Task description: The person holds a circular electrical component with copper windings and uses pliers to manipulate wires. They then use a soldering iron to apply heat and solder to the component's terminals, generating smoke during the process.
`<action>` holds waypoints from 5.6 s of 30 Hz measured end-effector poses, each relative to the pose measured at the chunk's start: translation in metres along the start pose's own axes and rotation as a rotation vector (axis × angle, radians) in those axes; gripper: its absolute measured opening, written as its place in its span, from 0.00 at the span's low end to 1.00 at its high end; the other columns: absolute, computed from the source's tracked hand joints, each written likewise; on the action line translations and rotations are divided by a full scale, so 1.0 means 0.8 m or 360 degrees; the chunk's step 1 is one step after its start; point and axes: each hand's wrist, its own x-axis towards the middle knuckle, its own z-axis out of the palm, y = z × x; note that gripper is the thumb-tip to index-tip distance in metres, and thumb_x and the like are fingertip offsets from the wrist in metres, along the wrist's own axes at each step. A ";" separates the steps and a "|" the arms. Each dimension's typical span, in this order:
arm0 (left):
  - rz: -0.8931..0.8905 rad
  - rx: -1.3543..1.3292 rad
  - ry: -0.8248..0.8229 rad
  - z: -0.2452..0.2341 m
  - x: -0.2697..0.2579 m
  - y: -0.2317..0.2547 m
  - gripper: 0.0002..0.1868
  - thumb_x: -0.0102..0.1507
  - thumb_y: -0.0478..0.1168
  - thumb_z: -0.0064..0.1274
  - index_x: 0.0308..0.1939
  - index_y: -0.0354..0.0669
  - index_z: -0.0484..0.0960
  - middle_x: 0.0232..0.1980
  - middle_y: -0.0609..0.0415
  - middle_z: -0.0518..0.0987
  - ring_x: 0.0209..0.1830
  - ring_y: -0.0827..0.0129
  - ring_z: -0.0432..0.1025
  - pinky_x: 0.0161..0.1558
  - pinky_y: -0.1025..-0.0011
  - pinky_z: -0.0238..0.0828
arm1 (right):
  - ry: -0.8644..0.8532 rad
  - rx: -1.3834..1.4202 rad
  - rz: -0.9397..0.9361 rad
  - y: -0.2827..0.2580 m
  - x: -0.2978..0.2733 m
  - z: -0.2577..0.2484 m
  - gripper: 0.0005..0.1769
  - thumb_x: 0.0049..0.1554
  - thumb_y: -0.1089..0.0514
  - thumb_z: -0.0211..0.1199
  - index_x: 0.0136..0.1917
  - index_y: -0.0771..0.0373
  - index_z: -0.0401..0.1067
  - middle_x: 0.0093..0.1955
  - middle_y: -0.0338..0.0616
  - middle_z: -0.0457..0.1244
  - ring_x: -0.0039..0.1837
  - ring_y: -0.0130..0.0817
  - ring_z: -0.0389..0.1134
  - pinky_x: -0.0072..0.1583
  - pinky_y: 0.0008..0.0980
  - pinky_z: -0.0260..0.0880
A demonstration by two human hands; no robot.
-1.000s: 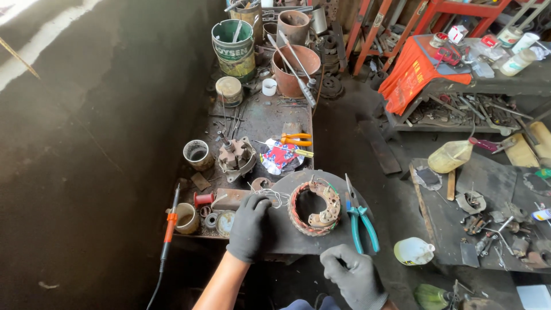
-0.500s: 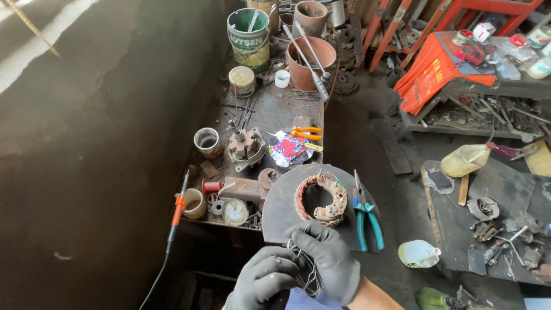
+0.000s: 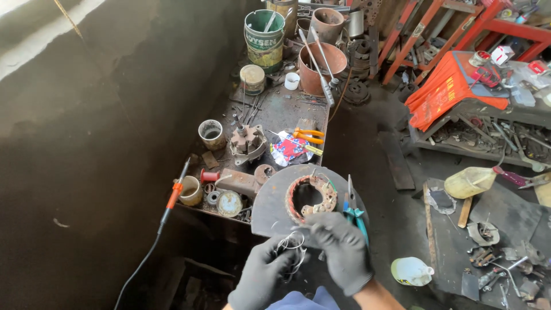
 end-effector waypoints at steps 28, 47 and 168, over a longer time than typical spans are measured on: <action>-0.0212 -0.0149 0.0568 0.054 -0.064 -0.068 0.29 0.68 0.51 0.48 0.38 0.27 0.96 0.18 0.57 0.66 0.17 0.77 0.57 0.22 0.77 0.47 | -0.1135 -0.0031 -0.0181 -0.013 -0.005 -0.147 0.22 0.65 0.43 0.53 0.41 0.57 0.79 0.39 0.36 0.72 0.41 0.26 0.74 0.45 0.25 0.74; 0.0003 0.1278 -0.0698 -0.033 -0.037 0.030 0.08 0.65 0.49 0.62 0.34 0.55 0.86 0.33 0.64 0.78 0.34 0.78 0.73 0.39 0.74 0.70 | -0.0819 -0.0130 0.0019 -0.042 -0.043 -0.021 0.17 0.64 0.50 0.57 0.51 0.64 0.80 0.38 0.36 0.74 0.41 0.26 0.75 0.46 0.25 0.75; -0.0333 0.0839 0.0004 -0.152 0.136 0.161 0.16 0.57 0.32 0.53 0.45 0.31 0.92 0.31 0.52 0.80 0.30 0.71 0.68 0.34 0.76 0.62 | -0.0455 -0.0537 0.0819 0.090 -0.145 0.065 0.05 0.53 0.53 0.68 0.44 0.48 0.83 0.43 0.25 0.76 0.45 0.16 0.75 0.50 0.21 0.74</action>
